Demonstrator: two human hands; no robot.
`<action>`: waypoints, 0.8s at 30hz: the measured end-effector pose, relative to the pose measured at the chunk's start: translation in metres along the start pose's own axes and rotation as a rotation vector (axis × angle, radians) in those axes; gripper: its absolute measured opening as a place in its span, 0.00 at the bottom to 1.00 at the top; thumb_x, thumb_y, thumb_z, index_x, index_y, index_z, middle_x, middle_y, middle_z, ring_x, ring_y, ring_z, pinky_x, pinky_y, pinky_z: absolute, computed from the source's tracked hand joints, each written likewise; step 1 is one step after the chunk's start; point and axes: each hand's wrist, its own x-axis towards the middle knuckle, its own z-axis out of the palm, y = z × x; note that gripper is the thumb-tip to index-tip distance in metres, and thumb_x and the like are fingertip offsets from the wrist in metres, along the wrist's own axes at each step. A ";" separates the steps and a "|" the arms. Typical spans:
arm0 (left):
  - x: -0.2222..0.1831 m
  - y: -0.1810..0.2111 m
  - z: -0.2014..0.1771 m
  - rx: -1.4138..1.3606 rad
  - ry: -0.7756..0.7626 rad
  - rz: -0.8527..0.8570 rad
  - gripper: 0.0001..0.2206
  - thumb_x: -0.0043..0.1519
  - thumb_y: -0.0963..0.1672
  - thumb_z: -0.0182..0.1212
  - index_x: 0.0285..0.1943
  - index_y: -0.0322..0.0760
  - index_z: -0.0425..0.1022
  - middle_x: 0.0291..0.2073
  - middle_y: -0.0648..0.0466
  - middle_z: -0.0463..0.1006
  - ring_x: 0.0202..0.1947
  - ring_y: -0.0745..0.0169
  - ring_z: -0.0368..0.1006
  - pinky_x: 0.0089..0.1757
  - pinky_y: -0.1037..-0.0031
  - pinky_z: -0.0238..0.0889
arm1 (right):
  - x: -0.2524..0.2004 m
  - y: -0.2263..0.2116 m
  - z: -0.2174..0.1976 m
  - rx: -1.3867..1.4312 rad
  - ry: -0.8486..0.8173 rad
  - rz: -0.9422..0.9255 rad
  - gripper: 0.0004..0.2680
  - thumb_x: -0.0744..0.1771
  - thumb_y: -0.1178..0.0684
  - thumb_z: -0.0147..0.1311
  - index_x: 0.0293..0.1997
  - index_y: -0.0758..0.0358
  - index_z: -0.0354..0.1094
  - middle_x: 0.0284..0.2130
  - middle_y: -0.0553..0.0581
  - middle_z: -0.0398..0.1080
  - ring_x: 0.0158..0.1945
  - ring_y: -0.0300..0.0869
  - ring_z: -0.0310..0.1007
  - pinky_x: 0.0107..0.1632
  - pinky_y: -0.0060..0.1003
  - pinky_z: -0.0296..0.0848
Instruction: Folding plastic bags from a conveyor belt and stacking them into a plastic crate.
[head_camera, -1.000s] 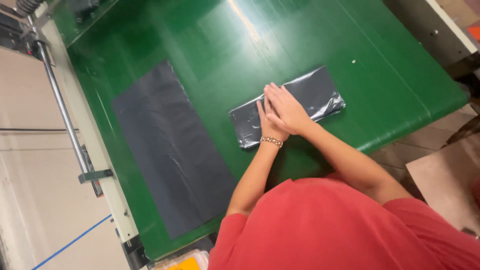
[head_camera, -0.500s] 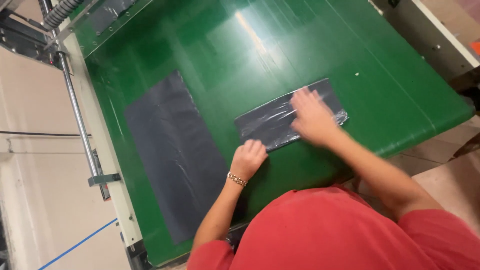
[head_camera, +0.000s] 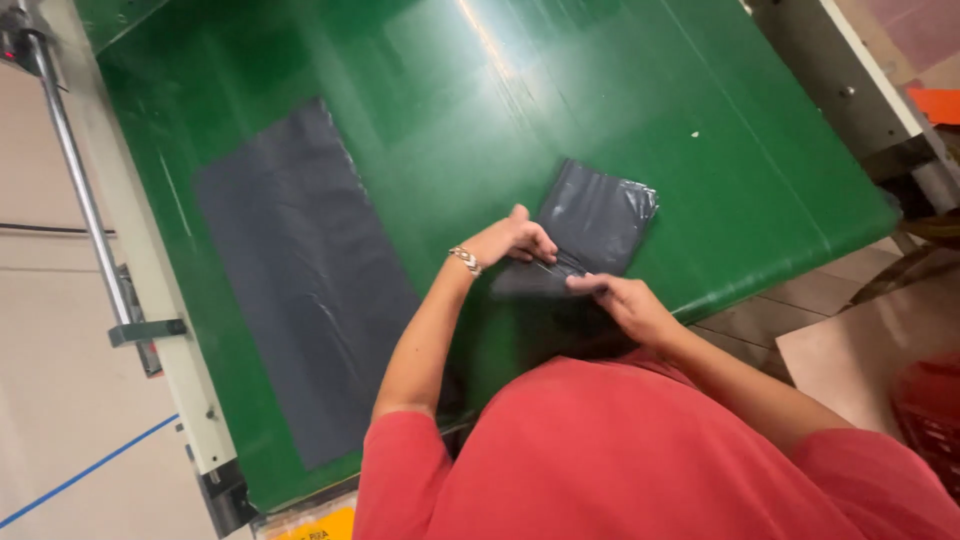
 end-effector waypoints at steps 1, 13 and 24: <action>-0.004 0.007 -0.008 -0.074 -0.058 -0.033 0.45 0.58 0.70 0.23 0.50 0.38 0.77 0.47 0.47 0.82 0.52 0.60 0.77 0.55 0.70 0.66 | -0.007 0.043 -0.002 0.062 0.056 0.225 0.08 0.70 0.51 0.49 0.41 0.54 0.77 0.34 0.50 0.79 0.40 0.35 0.76 0.49 0.45 0.74; 0.017 -0.027 0.015 0.623 0.650 0.260 0.14 0.60 0.55 0.62 0.38 0.46 0.77 0.30 0.55 0.80 0.37 0.55 0.78 0.41 0.65 0.72 | 0.031 0.042 -0.019 0.650 0.354 0.583 0.10 0.73 0.52 0.42 0.58 0.65 0.62 0.44 0.59 0.73 0.45 0.46 0.78 0.49 0.51 0.76; 0.046 -0.020 0.065 1.285 1.294 0.217 0.15 0.60 0.57 0.53 0.37 0.49 0.64 0.20 0.59 0.75 0.19 0.58 0.76 0.28 0.64 0.72 | 0.035 -0.023 -0.042 0.451 0.328 0.656 0.08 0.70 0.53 0.46 0.53 0.60 0.60 0.35 0.51 0.70 0.32 0.36 0.75 0.37 0.40 0.81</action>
